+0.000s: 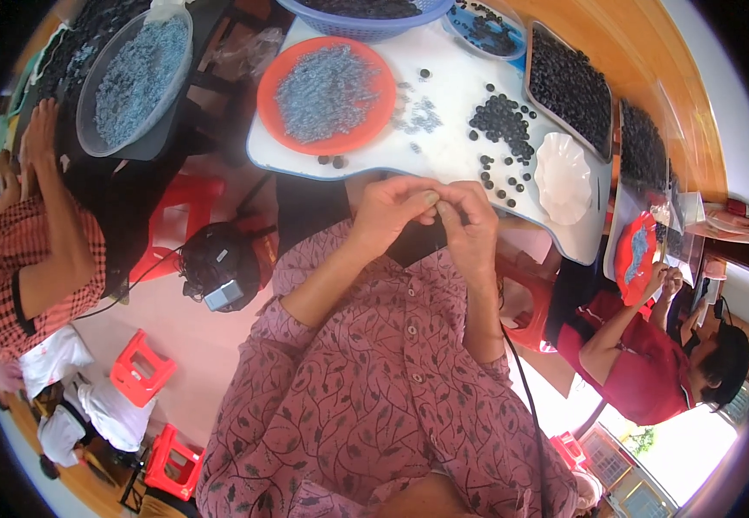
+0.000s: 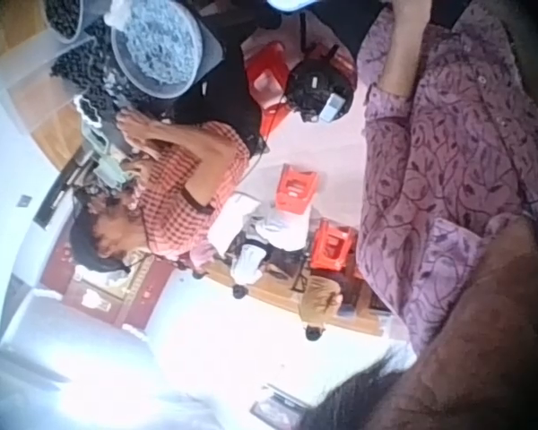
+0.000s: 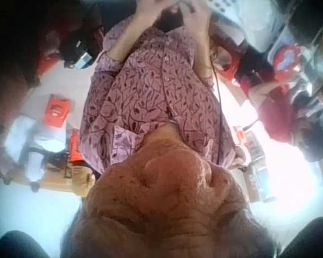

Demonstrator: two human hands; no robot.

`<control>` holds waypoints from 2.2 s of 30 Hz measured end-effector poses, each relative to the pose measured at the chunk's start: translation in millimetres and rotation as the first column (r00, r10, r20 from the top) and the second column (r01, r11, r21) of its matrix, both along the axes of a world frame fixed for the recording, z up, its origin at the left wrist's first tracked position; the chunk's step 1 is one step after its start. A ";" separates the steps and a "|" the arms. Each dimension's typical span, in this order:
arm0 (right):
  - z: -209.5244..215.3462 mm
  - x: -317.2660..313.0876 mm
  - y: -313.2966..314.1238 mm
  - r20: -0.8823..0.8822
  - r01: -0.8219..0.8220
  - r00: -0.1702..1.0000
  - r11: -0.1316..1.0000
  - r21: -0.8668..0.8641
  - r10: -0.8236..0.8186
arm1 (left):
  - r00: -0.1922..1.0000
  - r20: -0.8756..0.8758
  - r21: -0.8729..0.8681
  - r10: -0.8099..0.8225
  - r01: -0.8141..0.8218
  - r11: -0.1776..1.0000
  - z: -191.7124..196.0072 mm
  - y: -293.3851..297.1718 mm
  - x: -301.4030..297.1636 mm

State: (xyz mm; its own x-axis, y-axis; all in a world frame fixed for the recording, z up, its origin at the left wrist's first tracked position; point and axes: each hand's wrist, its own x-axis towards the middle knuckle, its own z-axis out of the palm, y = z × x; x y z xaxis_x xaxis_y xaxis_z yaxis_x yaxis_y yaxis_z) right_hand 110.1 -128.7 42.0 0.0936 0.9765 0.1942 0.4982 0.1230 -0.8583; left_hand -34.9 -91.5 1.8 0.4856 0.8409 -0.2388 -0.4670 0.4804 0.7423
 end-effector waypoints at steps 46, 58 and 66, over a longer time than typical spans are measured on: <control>15.7 -8.7 -32.2 -0.264 0.079 0.964 0.982 0.169 -0.032 | 0.992 -0.049 0.392 0.114 -0.086 0.916 35.3 -24.3 -1.0; 1.6 -10.5 -41.0 -0.372 0.156 0.922 0.983 0.096 -0.110 | 0.994 -0.107 0.314 -0.036 0.068 0.947 27.4 -20.2 -5.4; -13.6 -7.0 -34.7 -0.439 0.228 0.866 0.970 -0.080 -0.239 | 0.907 -0.340 0.369 0.250 -0.116 0.922 46.0 52.4 -12.4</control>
State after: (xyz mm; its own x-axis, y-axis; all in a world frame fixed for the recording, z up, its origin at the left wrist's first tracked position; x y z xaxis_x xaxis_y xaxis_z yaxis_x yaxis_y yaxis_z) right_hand 103.1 -163.4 28.4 0.3898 0.9192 0.0549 0.0770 0.0269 -0.9967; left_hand -47.3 -39.1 47.8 0.2462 0.9673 -0.0609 -0.1778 0.1069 0.9782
